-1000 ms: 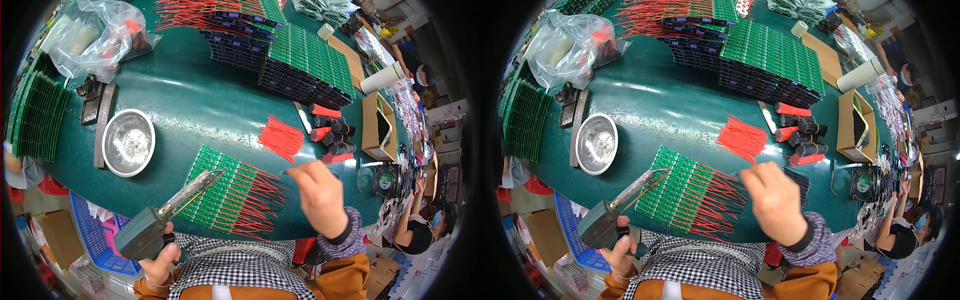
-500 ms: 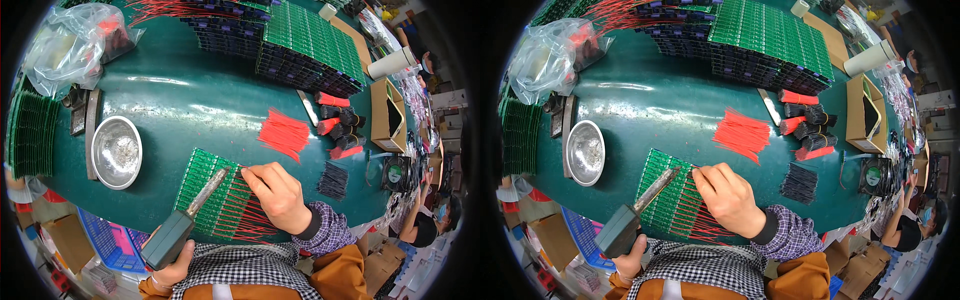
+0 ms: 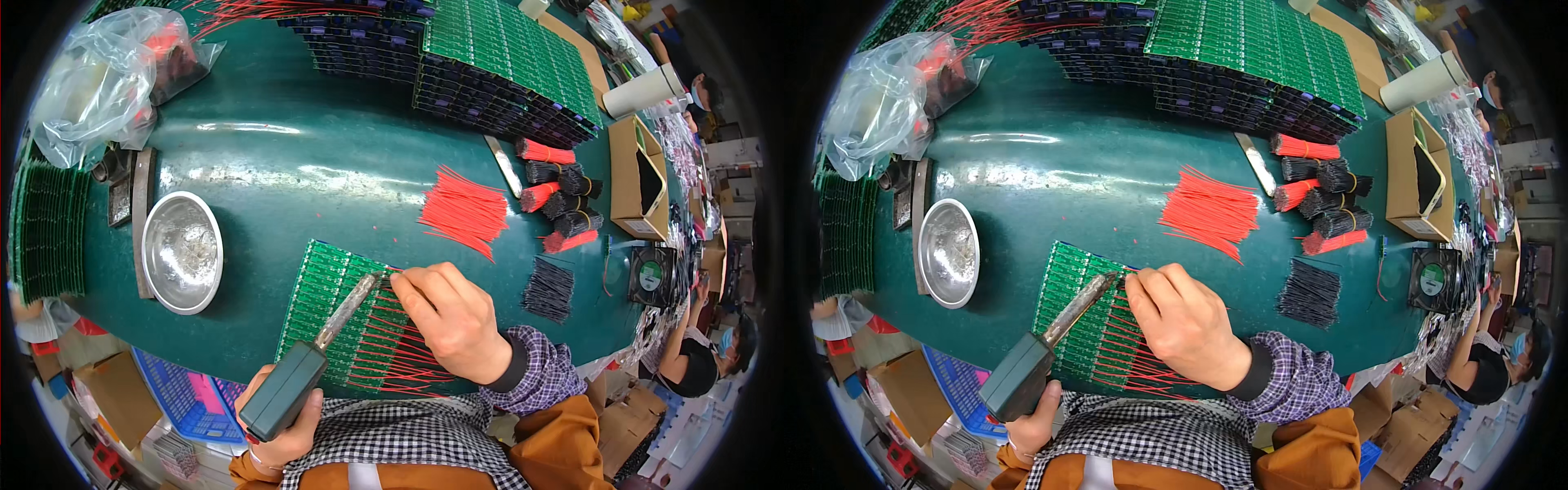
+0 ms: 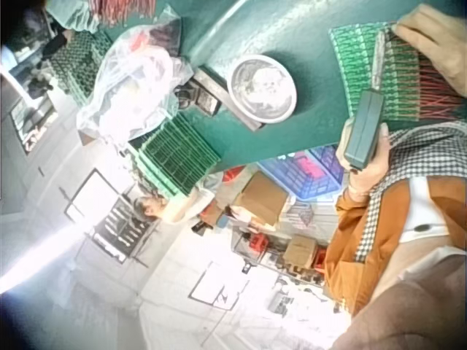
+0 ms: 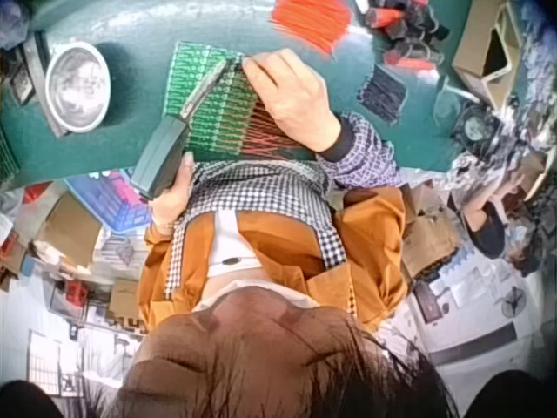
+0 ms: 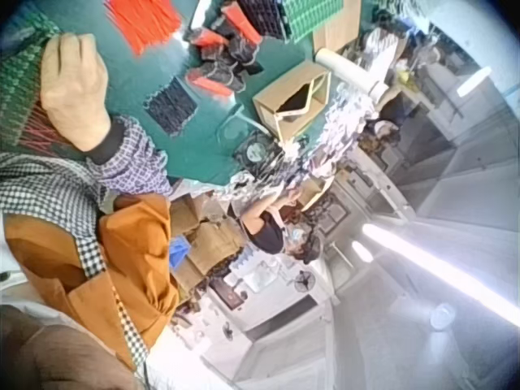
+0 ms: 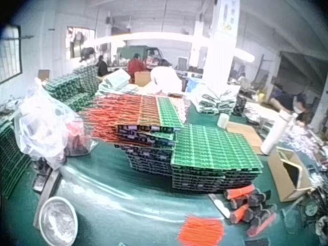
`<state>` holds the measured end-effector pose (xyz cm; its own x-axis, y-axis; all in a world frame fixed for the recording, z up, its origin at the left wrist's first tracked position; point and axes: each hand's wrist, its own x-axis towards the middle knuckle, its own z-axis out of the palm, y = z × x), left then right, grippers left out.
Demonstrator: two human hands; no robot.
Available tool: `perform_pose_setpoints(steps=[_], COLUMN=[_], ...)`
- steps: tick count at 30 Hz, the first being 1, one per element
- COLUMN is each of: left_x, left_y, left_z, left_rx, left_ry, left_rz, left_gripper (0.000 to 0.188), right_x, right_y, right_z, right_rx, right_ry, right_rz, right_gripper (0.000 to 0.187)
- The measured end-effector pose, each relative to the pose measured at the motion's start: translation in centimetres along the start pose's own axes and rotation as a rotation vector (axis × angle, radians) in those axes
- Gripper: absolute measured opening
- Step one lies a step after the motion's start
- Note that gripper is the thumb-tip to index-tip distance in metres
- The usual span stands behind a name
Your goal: The person solders red wires onto small green circuit boards using a soldering gun.
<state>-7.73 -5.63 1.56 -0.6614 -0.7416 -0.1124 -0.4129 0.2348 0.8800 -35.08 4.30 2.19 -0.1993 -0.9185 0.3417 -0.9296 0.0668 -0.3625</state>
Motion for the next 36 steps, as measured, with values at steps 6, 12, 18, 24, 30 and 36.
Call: perform_pose_setpoints(steps=[6, 12, 18, 24, 30, 36], left_x=[0.2, -0.1, -1.0, -0.2, -0.8, -0.6], left_y=[0.3, -0.2, -0.6, 0.3, -0.4, 0.2], left_z=[0.3, 0.3, 0.0, 0.3, 0.3, 0.0], left_rx=[-0.016, -0.014, -0.03, -0.032, -0.038, -0.062], left_ry=[0.005, 0.027, 0.049, 0.078, 0.109, 0.1], left_rz=[0.007, 0.049, 0.001, 0.062, 0.068, 0.014], left_gripper=[0.027, 0.027, 0.031, 0.03, 0.031, 0.029], right_x=[0.1, 0.1, 0.2, 0.1, -0.3, -0.9], right_y=[-0.1, 0.0, 0.2, 0.1, 0.0, -0.5], right_z=[-0.2, -0.1, 0.0, 0.2, 0.7, 0.5], right_rx=[-0.006, -0.013, -0.05, -0.068, -0.032, -0.033], right_ry=[-0.012, -0.022, -0.002, -0.002, 0.041, 0.136], right_rz=[0.007, 0.009, -0.034, -0.026, -0.002, -0.057], right_gripper=[0.044, 0.044, 0.038, 0.037, 0.037, 0.039])
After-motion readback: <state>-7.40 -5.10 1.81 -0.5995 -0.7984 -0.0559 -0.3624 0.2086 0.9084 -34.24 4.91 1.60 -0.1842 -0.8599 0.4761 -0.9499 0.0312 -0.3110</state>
